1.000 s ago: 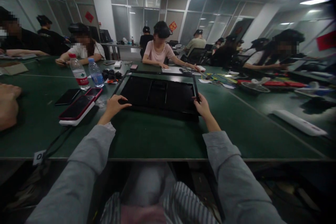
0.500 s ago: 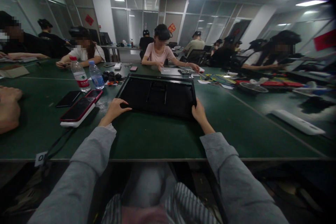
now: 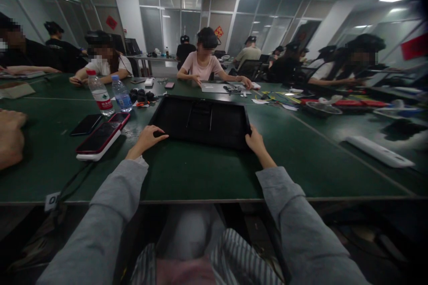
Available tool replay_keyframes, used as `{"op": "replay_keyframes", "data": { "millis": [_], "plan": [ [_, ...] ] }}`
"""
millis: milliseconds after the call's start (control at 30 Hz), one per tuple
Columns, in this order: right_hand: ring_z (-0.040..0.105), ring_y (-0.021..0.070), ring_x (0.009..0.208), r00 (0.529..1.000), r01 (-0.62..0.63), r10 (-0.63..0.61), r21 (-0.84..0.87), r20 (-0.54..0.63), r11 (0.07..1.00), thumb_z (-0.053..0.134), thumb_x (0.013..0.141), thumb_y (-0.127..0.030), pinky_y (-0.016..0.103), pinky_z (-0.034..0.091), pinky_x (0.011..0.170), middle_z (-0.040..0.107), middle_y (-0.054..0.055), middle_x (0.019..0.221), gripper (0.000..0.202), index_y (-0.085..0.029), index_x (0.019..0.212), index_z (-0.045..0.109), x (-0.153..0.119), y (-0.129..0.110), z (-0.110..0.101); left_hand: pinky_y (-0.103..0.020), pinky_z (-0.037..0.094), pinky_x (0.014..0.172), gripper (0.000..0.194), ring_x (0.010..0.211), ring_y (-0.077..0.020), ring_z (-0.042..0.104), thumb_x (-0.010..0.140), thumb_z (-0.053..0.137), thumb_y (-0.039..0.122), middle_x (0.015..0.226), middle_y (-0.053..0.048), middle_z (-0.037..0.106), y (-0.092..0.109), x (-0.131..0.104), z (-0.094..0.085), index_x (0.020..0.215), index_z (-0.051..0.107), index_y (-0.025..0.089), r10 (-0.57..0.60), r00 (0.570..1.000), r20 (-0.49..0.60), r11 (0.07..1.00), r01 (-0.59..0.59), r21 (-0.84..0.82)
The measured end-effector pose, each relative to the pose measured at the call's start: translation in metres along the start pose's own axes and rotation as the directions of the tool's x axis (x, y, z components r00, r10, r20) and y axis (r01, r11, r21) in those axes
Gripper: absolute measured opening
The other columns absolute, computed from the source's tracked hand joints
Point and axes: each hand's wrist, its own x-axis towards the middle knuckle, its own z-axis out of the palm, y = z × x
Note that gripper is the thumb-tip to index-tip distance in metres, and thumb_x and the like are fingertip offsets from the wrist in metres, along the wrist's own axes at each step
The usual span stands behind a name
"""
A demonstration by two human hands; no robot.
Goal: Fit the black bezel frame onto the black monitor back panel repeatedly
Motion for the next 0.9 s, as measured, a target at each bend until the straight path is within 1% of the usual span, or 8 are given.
{"op": "replay_keyframes", "data": {
  "millis": [200, 300, 400, 600, 667, 733, 833, 900],
  "plan": [
    [0.065, 0.0383, 0.134, 1.000, -0.010, 0.011, 0.097, -0.013, 0.995, 0.055, 0.082, -0.026, 0.061, 0.048, 0.118, 0.071, 0.021, 0.139, 0.073, -0.010, 0.153, 0.054, 0.003, 0.003, 0.001, -0.045, 0.050, 0.103, 0.047, 0.110, -0.0289, 0.066, 0.088, 0.069, 0.070, 0.110, -0.010, 0.077, -0.001, 0.001, 0.000, 0.096, 0.081, 0.025, -0.052, 0.998, 0.018, 0.999, 0.052, 0.000],
    [0.067, 0.0381, 0.131, 1.000, -0.019, 0.020, 0.132, -0.010, 0.991, 0.056, 0.084, -0.029, 0.061, 0.048, 0.118, 0.072, 0.021, 0.135, 0.068, -0.012, 0.150, 0.056, 0.008, 0.003, 0.001, -0.045, 0.051, 0.101, 0.046, 0.109, -0.0295, 0.067, 0.092, 0.064, 0.068, 0.105, -0.010, 0.078, 0.006, 0.001, -0.001, 0.089, 0.081, 0.025, -0.115, 0.993, 0.001, 0.993, 0.115, -0.005],
    [0.068, 0.0385, 0.129, 1.000, -0.022, 0.020, 0.151, 0.009, 0.988, 0.058, 0.086, -0.033, 0.062, 0.049, 0.115, 0.073, 0.022, 0.132, 0.065, -0.012, 0.147, 0.057, 0.015, 0.002, 0.001, -0.044, 0.053, 0.096, 0.045, 0.108, -0.0312, 0.068, 0.088, 0.069, 0.068, 0.098, -0.009, 0.079, 0.015, -0.001, -0.007, 0.082, 0.080, 0.025, -0.171, 0.985, 0.026, 0.985, 0.171, -0.018],
    [0.070, 0.0347, 0.123, 0.991, 0.131, -0.136, 0.167, 0.017, 0.977, 0.060, 0.093, -0.045, 0.057, 0.053, 0.113, 0.075, 0.016, 0.126, 0.063, -0.019, 0.150, 0.058, 0.020, -0.004, -0.002, -0.043, 0.054, 0.092, 0.045, 0.105, -0.0330, 0.069, 0.083, 0.075, 0.069, 0.091, -0.008, 0.079, 0.030, -0.004, -0.023, 0.079, 0.080, 0.025, -0.217, 0.967, 0.133, 0.976, 0.217, 0.015],
    [0.069, 0.0364, 0.124, 0.991, 0.128, -0.131, 0.107, 0.029, 0.986, 0.059, 0.094, -0.044, 0.058, 0.052, 0.113, 0.075, 0.018, 0.127, 0.063, -0.017, 0.151, 0.058, 0.021, -0.005, -0.001, -0.046, 0.053, 0.098, 0.045, 0.111, -0.0340, 0.067, 0.085, 0.074, 0.069, 0.097, -0.009, 0.079, 0.031, -0.005, -0.023, 0.082, 0.081, 0.025, -0.188, 0.978, 0.091, 0.982, 0.186, 0.025],
    [0.068, 0.0399, 0.126, 0.993, 0.106, -0.108, 0.031, 0.044, 0.994, 0.056, 0.094, -0.041, 0.062, 0.050, 0.115, 0.073, 0.021, 0.132, 0.064, -0.013, 0.151, 0.058, 0.021, -0.005, 0.000, -0.050, 0.049, 0.107, 0.042, 0.124, -0.0351, 0.063, 0.089, 0.072, 0.064, 0.112, -0.011, 0.077, 0.028, -0.005, -0.020, 0.091, 0.083, 0.024, -0.178, 0.983, -0.034, 0.982, 0.179, 0.051],
    [0.065, 0.0443, 0.130, 0.993, 0.102, -0.097, -0.059, 0.072, 0.993, 0.051, 0.095, -0.035, 0.066, 0.046, 0.117, 0.068, 0.027, 0.141, 0.067, -0.004, 0.154, 0.054, 0.022, -0.004, 0.001, -0.050, 0.046, 0.113, 0.043, 0.136, -0.0347, 0.057, 0.093, 0.072, 0.053, 0.139, -0.016, 0.068, 0.017, -0.003, -0.014, 0.122, 0.078, 0.021, -0.265, 0.933, -0.243, 0.955, 0.288, 0.065],
    [0.064, 0.0450, 0.132, 0.992, 0.104, -0.098, -0.079, 0.081, 0.991, 0.048, 0.096, -0.034, 0.066, 0.045, 0.118, 0.066, 0.028, 0.144, 0.068, -0.002, 0.156, 0.052, 0.022, -0.005, 0.002, -0.047, 0.048, 0.113, 0.056, 0.134, -0.0342, 0.060, 0.093, 0.072, 0.047, 0.145, -0.020, 0.064, 0.007, -0.001, -0.010, 0.140, 0.069, 0.016, -0.353, 0.894, -0.275, 0.926, 0.376, 0.034]
  ]
}}
